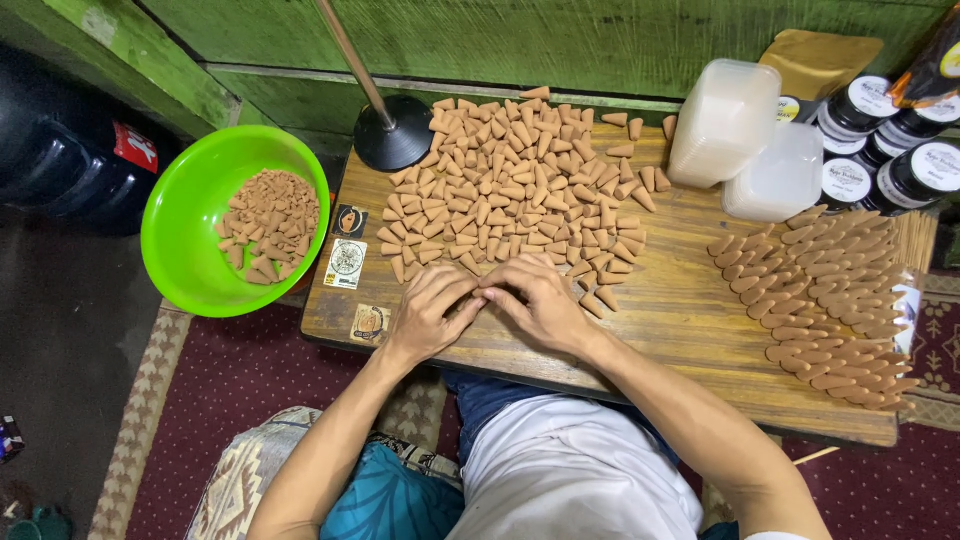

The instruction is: The person handles incense cones on a wooden table, moving them between a pile and a separate bowl while other incense products and containers are nearby.

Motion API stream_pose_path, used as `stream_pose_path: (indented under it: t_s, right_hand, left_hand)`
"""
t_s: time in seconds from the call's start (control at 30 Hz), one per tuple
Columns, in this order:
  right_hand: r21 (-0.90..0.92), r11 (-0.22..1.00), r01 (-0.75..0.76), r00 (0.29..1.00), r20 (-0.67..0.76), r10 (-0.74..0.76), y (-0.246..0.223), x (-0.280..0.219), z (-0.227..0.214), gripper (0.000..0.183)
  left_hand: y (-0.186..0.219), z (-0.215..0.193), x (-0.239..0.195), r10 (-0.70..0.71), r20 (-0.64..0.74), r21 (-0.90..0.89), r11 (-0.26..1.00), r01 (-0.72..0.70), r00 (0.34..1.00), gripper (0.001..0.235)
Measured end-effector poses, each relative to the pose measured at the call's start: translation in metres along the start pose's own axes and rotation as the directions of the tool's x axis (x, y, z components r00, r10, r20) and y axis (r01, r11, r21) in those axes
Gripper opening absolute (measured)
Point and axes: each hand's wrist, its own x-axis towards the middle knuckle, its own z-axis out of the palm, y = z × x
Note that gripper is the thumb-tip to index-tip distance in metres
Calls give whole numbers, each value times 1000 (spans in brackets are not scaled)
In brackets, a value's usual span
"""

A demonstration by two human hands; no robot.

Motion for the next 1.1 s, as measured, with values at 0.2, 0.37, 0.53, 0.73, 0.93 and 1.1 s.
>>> stream_pose_path:
  t_s: [0.2,0.37,0.53,0.73,0.93,1.1]
  right_hand:
    - [187,978,-92,996,14,91,-9,1,0,12]
    - [234,967,-103,994,-18,110,-30,7,-15,17]
    - [252,962,-107,985,-105,138,-46,-11,-36,14]
    - [182,970,-160,952,-232,200,-55,-58,-74,18]
    - [105,959,-262,881,-380,282,-75,-118,-114,20]
    - [36,926,-376,801,-489,345,-74,-159,-137,24]
  left_hand:
    - [4,-2,1,-9,1,-76,997,9,1000,13]
    - [11,-7,8,-29,-28,-97,995,26,999,16]
    - [45,-9,34,-149,-34,-205,969,139,988,21]
    - [81,17,74,-149,96,-400,900,175,984,19]
    - [125,62,88,-119,345,-532,793,298,931,17]
    - [151,109,106,-40,391,-594,752,285,920,17]
